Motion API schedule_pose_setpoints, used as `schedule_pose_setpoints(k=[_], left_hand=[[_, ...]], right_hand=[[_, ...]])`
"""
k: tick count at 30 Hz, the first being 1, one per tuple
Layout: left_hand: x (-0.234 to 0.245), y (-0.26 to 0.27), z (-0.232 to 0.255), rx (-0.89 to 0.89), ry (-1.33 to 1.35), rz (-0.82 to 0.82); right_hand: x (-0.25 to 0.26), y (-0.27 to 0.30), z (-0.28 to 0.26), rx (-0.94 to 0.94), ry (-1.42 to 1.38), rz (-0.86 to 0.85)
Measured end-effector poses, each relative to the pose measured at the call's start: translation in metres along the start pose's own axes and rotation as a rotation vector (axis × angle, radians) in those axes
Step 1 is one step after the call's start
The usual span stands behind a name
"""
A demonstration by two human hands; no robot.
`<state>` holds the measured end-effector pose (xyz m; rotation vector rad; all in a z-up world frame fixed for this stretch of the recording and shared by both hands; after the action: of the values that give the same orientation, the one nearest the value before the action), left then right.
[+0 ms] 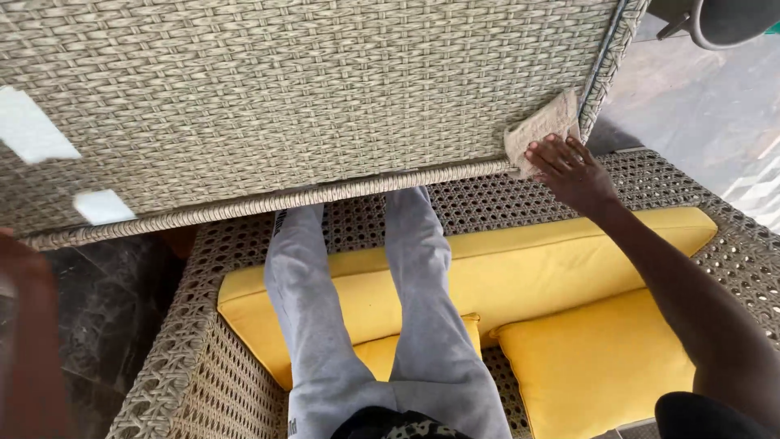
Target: Cleaning a wicker table with a cloth and soapy water on a balcony.
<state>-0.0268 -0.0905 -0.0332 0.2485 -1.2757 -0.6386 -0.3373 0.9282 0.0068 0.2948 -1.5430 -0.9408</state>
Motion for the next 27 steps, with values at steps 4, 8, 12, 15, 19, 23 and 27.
schedule_pose_setpoints(k=[4,8,12,15,19,23,27], left_hand=[[-0.111,0.183,0.074,0.196,0.085,-0.139],[-0.257,0.302,0.082,0.418,0.746,-0.490],[-0.320,0.338,0.111,0.511,0.858,-0.302],[-0.334,0.332,0.087,0.509,1.076,-0.231],[-0.350,0.304,0.098,0.446,1.221,-0.530],[-0.341,0.316,0.129,0.471,1.075,-0.593],[-0.334,0.317,0.114,0.569,1.018,-0.561]], right_hand=[[0.002,-0.002,-0.009,-0.065,-0.288,-0.108],[0.071,-0.053,-0.062,0.013,-0.411,-0.055],[0.178,-0.159,-0.145,0.133,-0.325,0.176],[0.237,-0.222,-0.196,0.361,-0.674,0.239],[0.239,-0.233,-0.200,0.255,-0.600,0.402],[0.174,-0.162,-0.127,0.161,-0.406,0.459],[0.078,-0.079,-0.053,0.009,-0.363,0.267]])
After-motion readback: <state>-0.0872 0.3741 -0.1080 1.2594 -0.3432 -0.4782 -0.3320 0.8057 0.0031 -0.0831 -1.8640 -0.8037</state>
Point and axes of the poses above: each hand's wrist, its own y-axis away from the middle knuckle, its own x-axis out of the back of the hand, z = x × y, the point moved 10 cm from there along -y, towards the middle knuckle, and after that the axes turned 12 degrees about -z, right-handed, at the moved point
